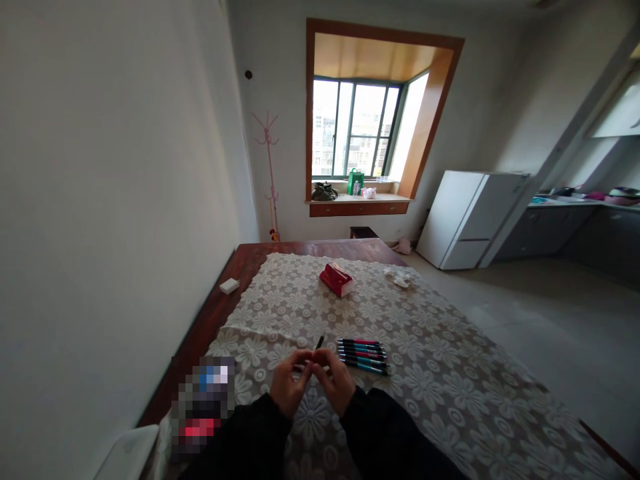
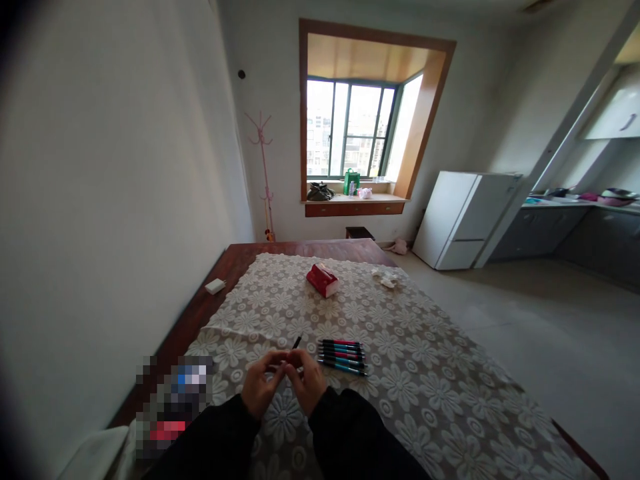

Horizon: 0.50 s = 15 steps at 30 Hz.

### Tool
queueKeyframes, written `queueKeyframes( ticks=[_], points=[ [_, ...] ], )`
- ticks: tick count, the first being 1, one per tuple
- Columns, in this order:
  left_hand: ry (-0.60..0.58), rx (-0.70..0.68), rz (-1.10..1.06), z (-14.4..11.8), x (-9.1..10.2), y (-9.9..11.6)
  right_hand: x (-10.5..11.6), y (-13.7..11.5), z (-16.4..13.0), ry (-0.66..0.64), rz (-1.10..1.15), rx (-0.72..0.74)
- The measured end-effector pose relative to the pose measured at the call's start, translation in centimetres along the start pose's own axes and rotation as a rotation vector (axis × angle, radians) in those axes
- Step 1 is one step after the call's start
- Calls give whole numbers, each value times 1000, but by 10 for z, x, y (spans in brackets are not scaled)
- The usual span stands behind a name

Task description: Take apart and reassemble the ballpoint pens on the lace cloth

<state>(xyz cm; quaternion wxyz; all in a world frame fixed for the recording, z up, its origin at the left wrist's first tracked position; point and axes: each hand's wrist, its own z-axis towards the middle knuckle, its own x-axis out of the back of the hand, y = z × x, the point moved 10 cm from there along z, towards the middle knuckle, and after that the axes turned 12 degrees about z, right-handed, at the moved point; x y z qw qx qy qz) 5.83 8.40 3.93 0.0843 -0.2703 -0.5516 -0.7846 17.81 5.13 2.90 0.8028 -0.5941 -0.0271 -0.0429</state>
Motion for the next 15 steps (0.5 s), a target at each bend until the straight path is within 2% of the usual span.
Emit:
queueKeyframes(
  ticks=[2, 5, 9, 12, 15],
  points=[
    [-48, -18, -55, -5, -5, -4, -4, 10, 4, 61, 46, 2],
    [-72, -84, -54, -9, -2, -7, -11, 29, 4, 47, 186, -28],
    [-70, -274, 111, -14, 4, 9, -12, 45, -2, 1, 406, -103],
    [39, -334, 327, -16, 15, 16, -14, 47, -3, -108, 424, -159],
    [148, -344, 517, -16, 24, 16, -19, 38, -4, -278, 207, -119]
  ],
)
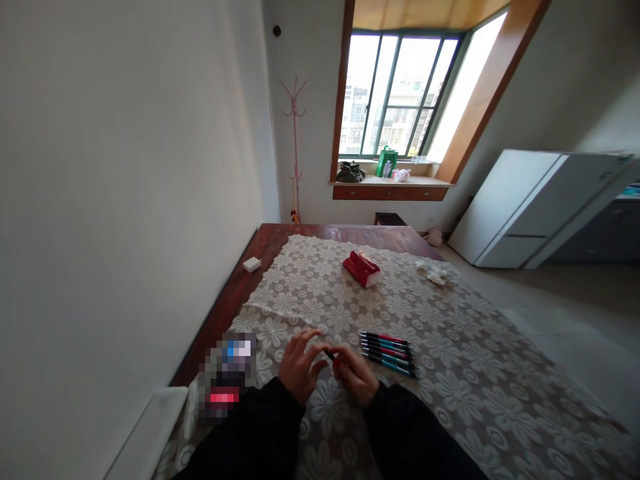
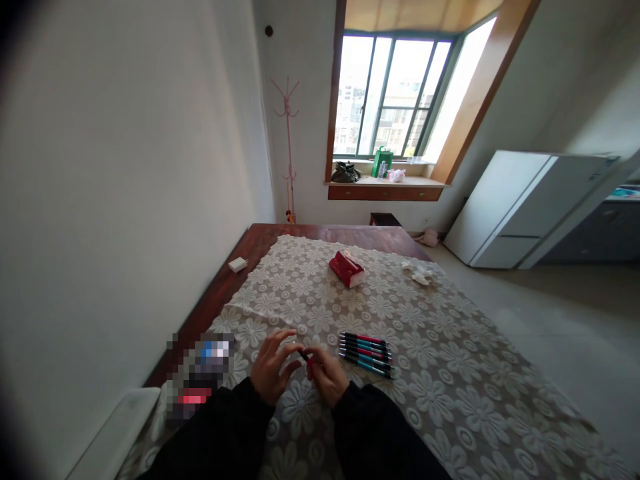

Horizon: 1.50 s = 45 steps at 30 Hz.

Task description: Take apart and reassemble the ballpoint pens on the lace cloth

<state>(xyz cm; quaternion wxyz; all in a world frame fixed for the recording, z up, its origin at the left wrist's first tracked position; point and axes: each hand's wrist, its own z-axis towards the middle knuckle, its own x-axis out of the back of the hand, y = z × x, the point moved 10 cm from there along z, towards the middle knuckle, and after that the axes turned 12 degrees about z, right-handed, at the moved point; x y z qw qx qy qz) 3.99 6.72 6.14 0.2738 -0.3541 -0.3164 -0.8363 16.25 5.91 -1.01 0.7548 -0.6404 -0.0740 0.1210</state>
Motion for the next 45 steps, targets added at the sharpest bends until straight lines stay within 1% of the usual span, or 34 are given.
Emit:
queueKeyframes(
  ticks=[1, 3, 6, 8, 10, 12, 14, 17, 19, 20, 22, 24, 26, 29, 32, 35, 38, 42, 45],
  points=[
    [-6, -19, 29, 0, -1, 0, -3, -4, -1, -49, -122, 13],
    [-57, -64, 48, -1, -8, 3, -5, -12, -4, -105, -407, 31],
    [-161, -104, 46, -4, -20, 8, -2, -19, -8, -141, -817, -25],
    [-225, -123, 52, -7, -28, 14, -1, -18, -11, -195, -999, -101],
    [-282, -141, 82, -10, -35, 19, -4, -15, -13, -255, -1094, -149],
    [-313, -140, 135, -13, -40, 20, -9, -12, -14, -305, -1128, -151],
    [-334, -125, 175, -15, -44, 16, -14, -8, -14, -323, -1131, -129],
    [-355, -149, 120, -16, -46, 15, -12, -6, -14, -258, -1142, -94],
    [-344, -187, 40, -15, -44, 19, -7, -9, -14, -181, -1136, -49],
    [-330, -205, 12, -14, -41, 21, -6, -11, -15, -163, -1111, -11],
    [-302, -212, 14, -12, -38, 22, -8, -16, -16, -170, -1028, 72],
    [-288, -200, 70, -12, -37, 22, -11, -18, -17, -206, -968, 117],
    [-303, -170, 135, -13, -40, 21, -12, -16, -17, -220, -989, 106],
    [-369, -112, 197, -17, -48, 16, -14, -13, -16, -220, -1077, 70],
    [-412, -60, 195, -18, -51, 11, -21, -14, -18, -231, -1126, 62],
    [-405, -47, 157, -15, -48, 11, -23, -16, -19, -208, -1173, 39],
    [-385, -78, 116, -13, -44, 17, -17, -20, -18, -188, -1211, -4],
    [-303, -153, 58, -14, -35, 25, -10, -24, -14, -240, -1195, -26],
    [-269, -241, 67, -20, -37, 29, -8, -21, -14, -252, -1203, -10]
  ],
)
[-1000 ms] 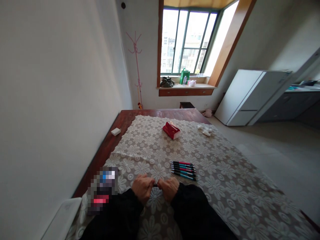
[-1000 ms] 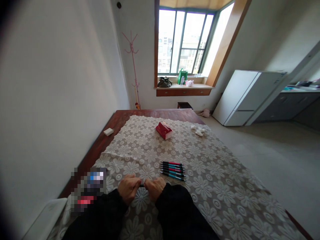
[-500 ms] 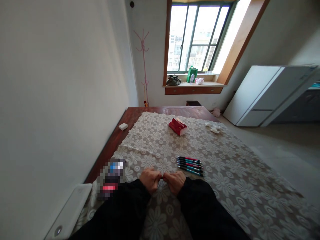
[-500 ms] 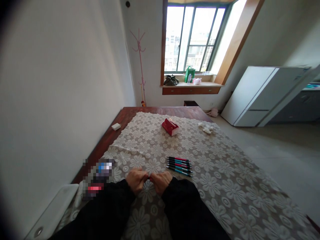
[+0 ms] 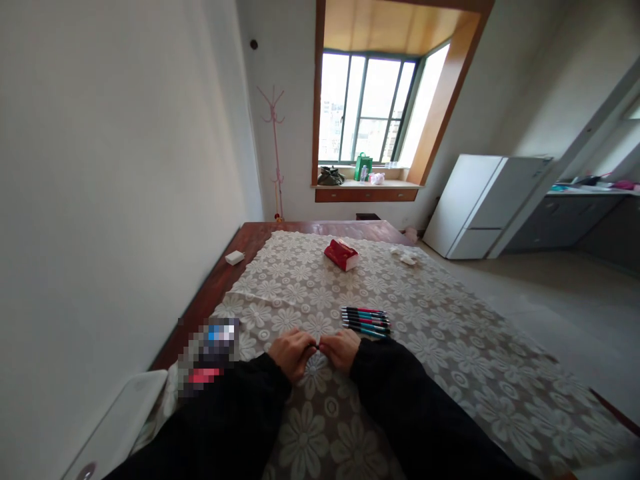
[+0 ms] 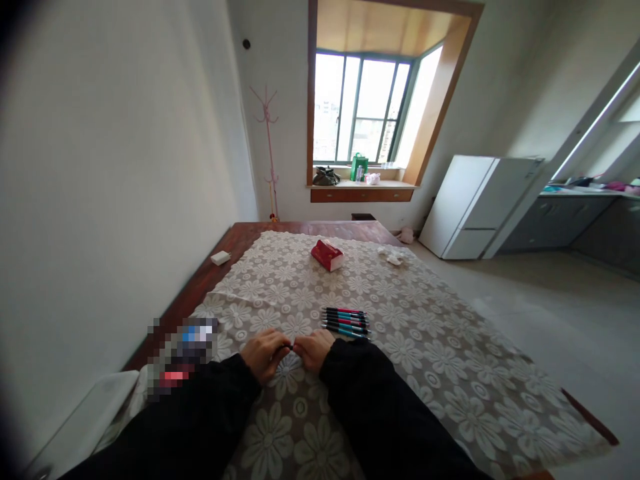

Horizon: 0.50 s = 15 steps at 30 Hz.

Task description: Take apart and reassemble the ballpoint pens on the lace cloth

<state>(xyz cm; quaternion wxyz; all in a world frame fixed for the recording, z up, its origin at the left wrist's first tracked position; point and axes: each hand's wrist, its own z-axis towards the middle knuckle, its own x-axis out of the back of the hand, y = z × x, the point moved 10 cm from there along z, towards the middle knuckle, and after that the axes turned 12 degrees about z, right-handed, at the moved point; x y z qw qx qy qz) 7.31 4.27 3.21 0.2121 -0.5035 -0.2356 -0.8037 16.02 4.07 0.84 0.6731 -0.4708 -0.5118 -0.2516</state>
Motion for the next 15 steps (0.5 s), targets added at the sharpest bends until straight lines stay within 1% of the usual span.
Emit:
queueKeyframes(
  ticks=[3, 5, 8, 11, 13, 15],
  points=[
    [-34, -2, 60, -2, -9, -1, -8, -2, -1, 37, -99, 23],
    [-71, 45, 64, -2, -13, -4, -12, -8, -2, 78, -130, 60],
    [-158, 123, 29, -2, -19, -10, -13, -15, -6, 153, -146, 81],
    [-225, 169, -20, -4, -24, -14, -12, -15, -7, 165, -147, 76],
    [-193, 146, -21, -4, -22, -12, -11, -11, -7, 127, -122, 71],
    [-113, 60, 4, -2, -14, -4, -9, -4, -6, 76, -89, 54]
  ],
)
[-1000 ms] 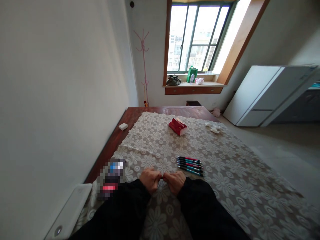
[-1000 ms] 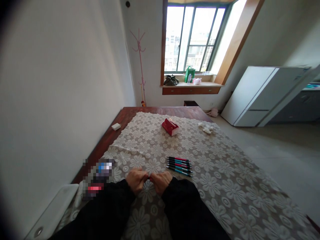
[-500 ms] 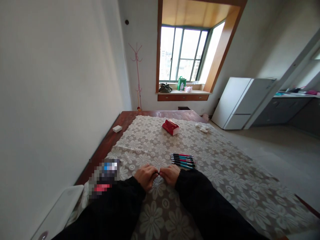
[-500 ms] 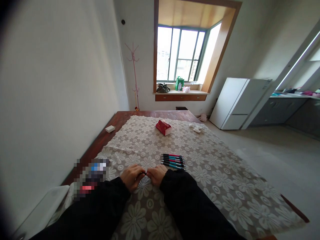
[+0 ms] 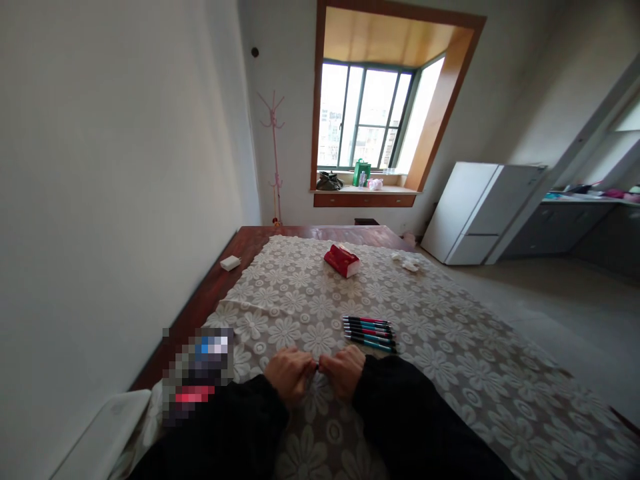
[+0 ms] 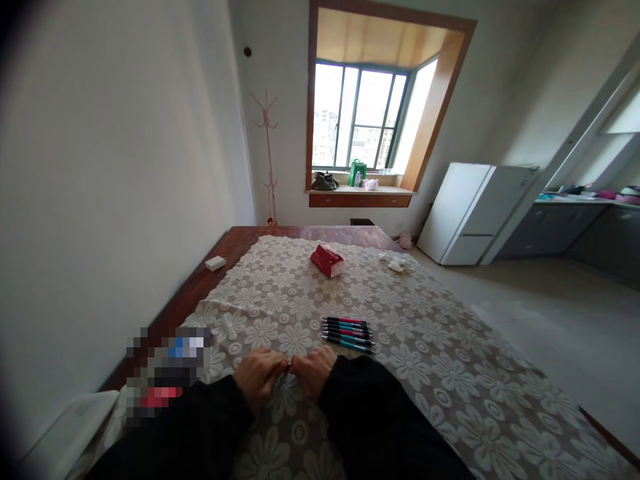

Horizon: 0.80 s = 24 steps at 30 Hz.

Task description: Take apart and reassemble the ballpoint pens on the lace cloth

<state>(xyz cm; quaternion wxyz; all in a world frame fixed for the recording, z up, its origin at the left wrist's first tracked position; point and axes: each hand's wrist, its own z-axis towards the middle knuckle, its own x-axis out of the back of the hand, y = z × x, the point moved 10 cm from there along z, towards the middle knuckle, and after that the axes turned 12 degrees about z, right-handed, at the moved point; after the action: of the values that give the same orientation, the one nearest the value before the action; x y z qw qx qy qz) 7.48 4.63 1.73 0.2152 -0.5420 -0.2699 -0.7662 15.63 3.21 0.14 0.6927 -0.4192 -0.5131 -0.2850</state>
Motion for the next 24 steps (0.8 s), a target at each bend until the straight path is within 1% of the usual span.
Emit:
queueKeyframes(
  ticks=[2, 3, 5, 7, 9, 12, 14, 16, 18, 21, 24],
  points=[
    [74, -91, 58, -1, 8, 11, 1, 6, -1, -39, 42, -8],
    [89, -120, 90, -1, 11, 15, 1, 7, -1, -48, 61, -4],
    [86, -132, 138, -2, 14, 19, 0, 5, -2, -57, 66, 15],
    [56, -101, 126, -2, 15, 19, -3, 0, -4, -57, 18, 37],
    [10, -42, 73, -2, 12, 13, -2, -6, -5, -39, -36, 53],
    [-30, 34, -18, -3, 8, 3, 8, -13, -4, 38, -24, 85],
    [1, 56, -47, -3, 10, -1, 17, -13, -3, 92, 28, 106],
    [58, 74, -60, -4, 15, -4, 23, -8, -2, 114, 84, 105],
    [98, 87, -70, -4, 20, -6, 22, -2, -2, 100, 133, 82],
    [100, 109, -30, -4, 22, -8, 18, 0, -3, 93, 174, 57],
    [120, 139, -16, -5, 27, -11, 22, -4, -5, 139, 180, 47]
  ],
)
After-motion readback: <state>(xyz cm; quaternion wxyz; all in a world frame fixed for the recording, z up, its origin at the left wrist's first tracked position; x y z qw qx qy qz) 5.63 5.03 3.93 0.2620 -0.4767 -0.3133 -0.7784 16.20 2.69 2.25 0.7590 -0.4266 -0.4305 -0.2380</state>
